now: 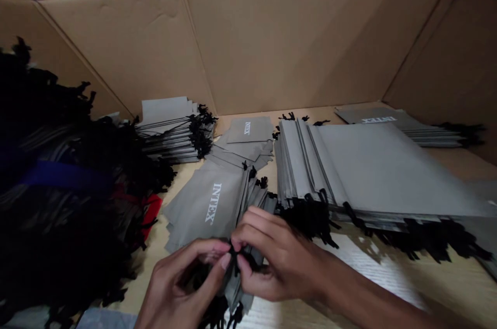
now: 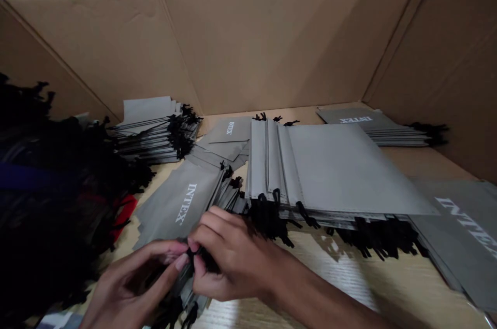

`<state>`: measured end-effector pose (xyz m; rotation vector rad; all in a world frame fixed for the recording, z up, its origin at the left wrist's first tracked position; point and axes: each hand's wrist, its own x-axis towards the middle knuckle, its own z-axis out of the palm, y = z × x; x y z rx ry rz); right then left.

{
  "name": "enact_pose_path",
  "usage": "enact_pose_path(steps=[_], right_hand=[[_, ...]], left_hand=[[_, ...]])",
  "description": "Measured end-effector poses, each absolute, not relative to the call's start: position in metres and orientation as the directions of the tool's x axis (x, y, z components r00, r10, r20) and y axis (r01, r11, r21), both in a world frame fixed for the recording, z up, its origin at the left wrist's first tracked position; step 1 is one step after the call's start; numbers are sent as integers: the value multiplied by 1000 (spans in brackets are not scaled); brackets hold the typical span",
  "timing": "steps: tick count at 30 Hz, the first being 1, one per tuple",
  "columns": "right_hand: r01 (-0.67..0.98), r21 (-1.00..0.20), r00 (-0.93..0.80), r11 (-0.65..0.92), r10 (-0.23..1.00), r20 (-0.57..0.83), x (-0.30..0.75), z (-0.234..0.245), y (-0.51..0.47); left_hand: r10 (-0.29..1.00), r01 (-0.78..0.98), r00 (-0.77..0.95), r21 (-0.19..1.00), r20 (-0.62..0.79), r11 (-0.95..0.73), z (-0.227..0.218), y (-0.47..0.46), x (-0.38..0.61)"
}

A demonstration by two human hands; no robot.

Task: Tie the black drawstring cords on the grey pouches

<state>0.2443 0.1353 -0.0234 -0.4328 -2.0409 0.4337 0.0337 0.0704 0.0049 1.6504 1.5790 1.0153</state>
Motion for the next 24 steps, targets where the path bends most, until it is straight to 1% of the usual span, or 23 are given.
enact_pose_path(steps=[2, 7, 13, 20, 24], right_hand=[[148, -435, -498, 888, 447, 743, 245, -24, 135], [200, -351, -545, 915, 402, 736, 248, -23, 136], [215, -308, -568, 927, 375, 733, 248, -23, 137], [258, -223, -612, 940, 337, 715, 249, -26, 137], [271, -190, -596, 944, 319, 736, 247, -26, 137]], left_hand=[[986, 579, 67, 799, 153, -163, 8, 73, 26], [976, 655, 181, 726, 122, -212, 10, 82, 18], [975, 617, 177, 757, 135, -217, 9, 89, 19], [978, 599, 199, 783, 59, -169, 10, 89, 18], [976, 606, 212, 776, 51, -172, 14, 92, 16]])
